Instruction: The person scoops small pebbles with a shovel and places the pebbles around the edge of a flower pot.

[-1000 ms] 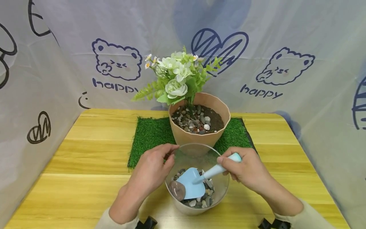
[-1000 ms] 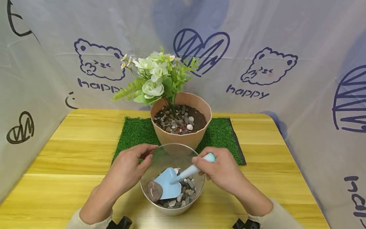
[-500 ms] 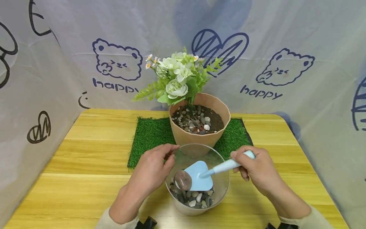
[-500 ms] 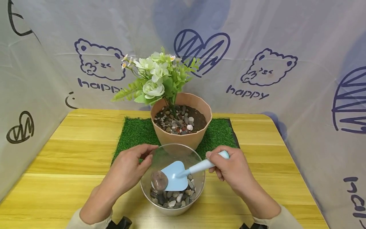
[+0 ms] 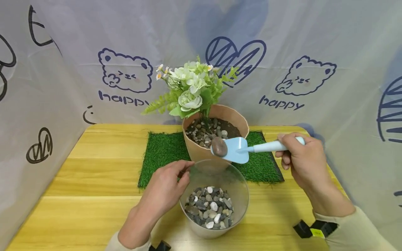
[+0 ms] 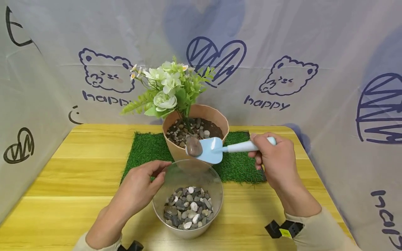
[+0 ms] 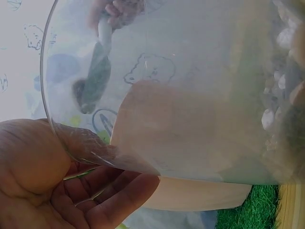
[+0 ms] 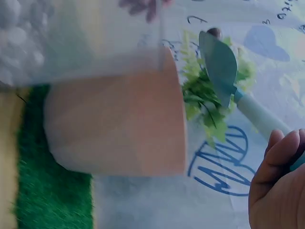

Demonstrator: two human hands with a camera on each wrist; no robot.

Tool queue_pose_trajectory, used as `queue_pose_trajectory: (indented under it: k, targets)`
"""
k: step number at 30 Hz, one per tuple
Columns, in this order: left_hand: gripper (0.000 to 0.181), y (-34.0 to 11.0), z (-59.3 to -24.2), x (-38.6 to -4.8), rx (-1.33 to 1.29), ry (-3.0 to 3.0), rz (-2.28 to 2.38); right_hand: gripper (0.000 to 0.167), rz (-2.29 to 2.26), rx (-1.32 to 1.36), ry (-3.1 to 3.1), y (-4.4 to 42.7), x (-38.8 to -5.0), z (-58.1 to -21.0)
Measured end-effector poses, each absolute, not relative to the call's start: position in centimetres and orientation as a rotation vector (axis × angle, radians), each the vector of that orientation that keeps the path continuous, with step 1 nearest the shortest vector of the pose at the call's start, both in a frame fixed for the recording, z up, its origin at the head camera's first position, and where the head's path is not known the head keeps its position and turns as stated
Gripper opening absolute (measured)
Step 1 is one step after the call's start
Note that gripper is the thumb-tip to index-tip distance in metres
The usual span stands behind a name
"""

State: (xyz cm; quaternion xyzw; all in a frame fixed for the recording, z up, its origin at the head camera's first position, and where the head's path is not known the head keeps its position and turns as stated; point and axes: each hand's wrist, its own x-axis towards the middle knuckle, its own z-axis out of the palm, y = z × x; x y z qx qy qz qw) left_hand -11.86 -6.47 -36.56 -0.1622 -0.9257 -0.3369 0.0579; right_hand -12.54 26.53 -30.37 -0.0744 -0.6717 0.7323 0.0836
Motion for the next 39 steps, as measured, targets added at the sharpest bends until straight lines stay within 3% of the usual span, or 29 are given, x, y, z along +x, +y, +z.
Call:
queue_pose_trajectory:
  k: [11,17,27,39]
  targets:
    - [0.028,-6.5,-36.7,-12.0,-0.482,-2.803,-1.041,0.017,1.848,-0.469,-2.089,27.8,-18.4,-29.6]
    - [0.028,-6.5,-36.8,-12.0,-0.477,-2.807,-1.044,0.019,1.500,-0.445,-2.262,27.1,-20.1,-29.9]
    - [0.029,-6.5,-36.6,-12.0,-0.468,-2.815,-1.049,0.031,0.641,-0.028,-2.322,23.2,-20.4,-29.4]
    - [0.030,-6.5,-36.6,-12.0,-0.468,-2.817,-1.055,0.025,0.539,0.424,-2.260,21.0,-18.3,-30.4]
